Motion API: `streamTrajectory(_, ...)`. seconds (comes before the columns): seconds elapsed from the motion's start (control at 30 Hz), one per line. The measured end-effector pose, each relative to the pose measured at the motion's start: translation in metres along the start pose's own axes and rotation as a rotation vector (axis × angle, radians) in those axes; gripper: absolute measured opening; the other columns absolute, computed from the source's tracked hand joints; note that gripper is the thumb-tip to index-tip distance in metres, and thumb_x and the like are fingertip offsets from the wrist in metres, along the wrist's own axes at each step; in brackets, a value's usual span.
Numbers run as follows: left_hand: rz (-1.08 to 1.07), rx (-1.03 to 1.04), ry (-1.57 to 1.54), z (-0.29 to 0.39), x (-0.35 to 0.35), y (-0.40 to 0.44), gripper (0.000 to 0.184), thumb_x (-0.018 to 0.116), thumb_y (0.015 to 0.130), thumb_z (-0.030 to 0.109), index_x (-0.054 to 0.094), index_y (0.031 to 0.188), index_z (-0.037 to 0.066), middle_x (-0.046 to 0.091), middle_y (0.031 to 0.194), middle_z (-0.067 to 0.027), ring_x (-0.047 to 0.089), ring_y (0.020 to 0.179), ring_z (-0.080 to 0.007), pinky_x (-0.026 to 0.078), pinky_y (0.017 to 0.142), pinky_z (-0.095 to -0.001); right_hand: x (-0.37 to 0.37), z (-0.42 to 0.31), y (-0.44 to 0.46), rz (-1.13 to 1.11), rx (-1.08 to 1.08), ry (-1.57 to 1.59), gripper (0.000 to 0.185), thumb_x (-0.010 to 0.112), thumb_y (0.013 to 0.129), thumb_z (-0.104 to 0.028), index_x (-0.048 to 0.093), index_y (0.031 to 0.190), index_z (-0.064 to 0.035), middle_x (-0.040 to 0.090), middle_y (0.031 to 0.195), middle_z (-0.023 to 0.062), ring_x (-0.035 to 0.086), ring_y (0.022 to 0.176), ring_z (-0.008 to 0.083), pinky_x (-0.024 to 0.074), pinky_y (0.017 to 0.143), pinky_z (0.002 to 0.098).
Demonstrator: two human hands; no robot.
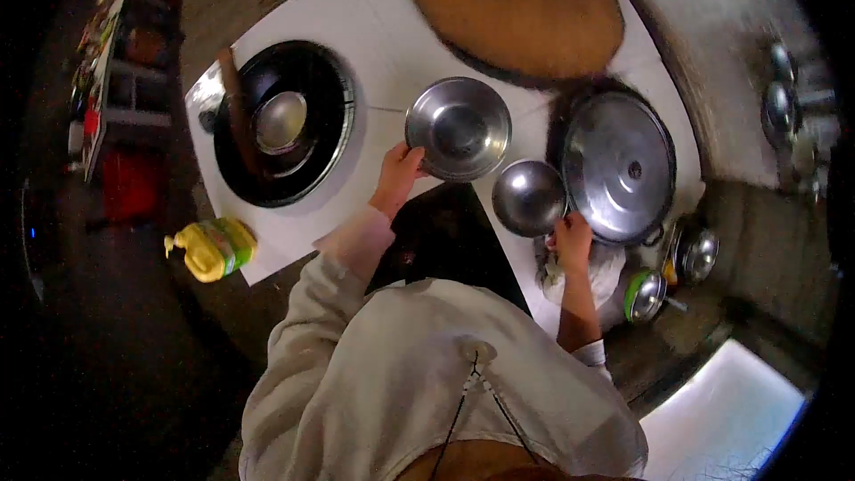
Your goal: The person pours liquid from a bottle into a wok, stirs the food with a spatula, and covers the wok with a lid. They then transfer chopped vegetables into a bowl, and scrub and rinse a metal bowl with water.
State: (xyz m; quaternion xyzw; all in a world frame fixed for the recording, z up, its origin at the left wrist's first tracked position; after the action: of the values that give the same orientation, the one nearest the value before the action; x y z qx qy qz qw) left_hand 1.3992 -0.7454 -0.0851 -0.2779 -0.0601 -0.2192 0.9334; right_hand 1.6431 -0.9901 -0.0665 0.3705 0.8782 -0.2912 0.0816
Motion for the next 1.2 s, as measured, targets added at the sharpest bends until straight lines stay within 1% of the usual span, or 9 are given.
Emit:
streamTrajectory(0.13,0.033,0.111,-0.190,0.068,-0.029,-0.072,0.027,0.047,0.085,0.016,0.052,0.106,0.001,0.058,0.094,-0.0044,0.056,0.084,-0.0123,0.046,0.075,-0.0280,0.041,0.005,0.004,-0.016,-0.044,0.120,0.017,0.054,0.077,-0.014,0.048,0.071,0.0014,0.050,0.053,0.0093,0.050,0.039,0.0149,0.0408,0.034,0.0266)
streamTrajectory(0.27,0.060,0.194,-0.286,0.093,-0.062,-0.129,0.024,0.047,0.086,0.014,0.052,0.107,0.004,0.058,0.096,-0.0018,0.055,0.085,-0.0103,0.045,0.075,-0.0257,0.062,0.048,0.032,-0.036,0.322,0.468,0.016,0.053,0.078,-0.015,0.050,0.075,-0.0002,0.053,0.057,0.0101,0.053,0.043,0.0170,0.0435,0.038,0.0269)
streamTrajectory(0.47,0.102,0.215,-0.310,0.102,-0.125,-0.214,0.022,0.051,0.087,0.020,0.054,0.102,0.004,0.057,0.092,0.0006,0.053,0.080,-0.0069,0.044,0.070,-0.0224,0.082,0.056,0.031,-0.095,0.133,0.341,0.021,0.057,0.079,-0.016,0.049,0.091,-0.0011,0.058,0.076,0.0135,0.057,0.063,0.0193,0.0502,0.050,0.0287)
streamTrajectory(0.57,0.134,0.280,-0.340,0.097,-0.168,-0.262,0.021,0.051,0.087,0.021,0.055,0.099,0.004,0.057,0.088,0.0016,0.051,0.077,-0.0053,0.042,0.067,-0.0206,0.109,0.079,0.035,-0.035,0.363,0.788,0.053,0.047,0.083,-0.043,0.043,0.114,-0.0004,0.053,0.071,0.0122,0.049,0.055,0.0202,0.0474,0.052,0.0357)
streamTrajectory(0.6,0.155,0.303,-0.349,0.095,-0.186,-0.279,0.021,0.051,0.087,0.021,0.055,0.099,0.004,0.057,0.088,0.0016,0.051,0.077,-0.0053,0.042,0.067,-0.0206,0.125,0.062,0.014,0.233,0.501,0.690,0.056,0.044,0.084,-0.047,0.043,0.115,-0.0001,0.052,0.069,0.0119,0.048,0.053,0.0203,0.0464,0.051,0.0363)
streamTrajectory(0.63,0.170,0.347,-0.338,0.092,-0.206,-0.299,0.021,0.052,0.087,0.022,0.055,0.098,0.004,0.057,0.086,0.0019,0.051,0.075,-0.0048,0.042,0.066,-0.0202,0.149,0.043,-0.015,0.070,0.382,0.674,0.043,0.052,0.078,-0.050,0.040,0.076,-0.0093,0.050,0.059,0.0063,0.050,0.054,0.0190,0.0372,0.043,0.0295)
streamTrajectory(0.73,0.273,0.389,-0.264,0.080,-0.282,-0.357,0.021,0.052,0.086,0.022,0.056,0.095,0.003,0.056,0.082,0.0019,0.050,0.071,-0.0042,0.042,0.064,-0.0197,0.253,-0.014,-0.087,-0.278,0.050,0.627,0.034,0.048,0.085,-0.038,0.043,0.063,-0.0123,0.043,0.055,0.0024,0.041,0.048,0.0148,0.0337,0.043,0.0257)
streamTrajectory(0.93,0.498,0.468,-0.330,0.064,-0.439,-0.491,0.019,0.051,0.087,0.019,0.056,0.093,0.001,0.057,0.078,-0.0001,0.050,0.069,-0.0039,0.043,0.060,-0.0191,0.482,-0.156,-0.350,-0.749,-0.567,0.286,0.030,0.038,0.091,-0.029,0.049,0.079,-0.0038,0.049,0.066,0.0034,0.045,0.054,0.0108,0.0385,0.049,0.0237)
streamTrajectory(1.2,0.898,0.487,-0.320,0.051,-0.592,-0.602,0.017,0.053,0.086,0.016,0.057,0.088,0.000,0.057,0.077,-0.0007,0.050,0.069,-0.0041,0.042,0.059,-0.0197,0.661,-0.186,-0.571,-1.204,-0.577,0.191,0.039,0.028,0.094,-0.031,0.051,0.103,-0.0004,0.056,0.094,0.0069,0.054,0.080,0.0168,0.0423,0.074,0.0288)
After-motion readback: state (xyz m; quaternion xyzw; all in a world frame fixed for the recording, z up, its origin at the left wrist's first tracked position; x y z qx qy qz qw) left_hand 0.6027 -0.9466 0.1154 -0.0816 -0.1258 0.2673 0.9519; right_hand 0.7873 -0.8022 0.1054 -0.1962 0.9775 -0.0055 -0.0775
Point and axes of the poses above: each hand's wrist, its own y-axis towards the middle knuckle, its own x-axis out of the palm, z = x × y, the point moved 4 cm from there along y, towards the middle knuckle
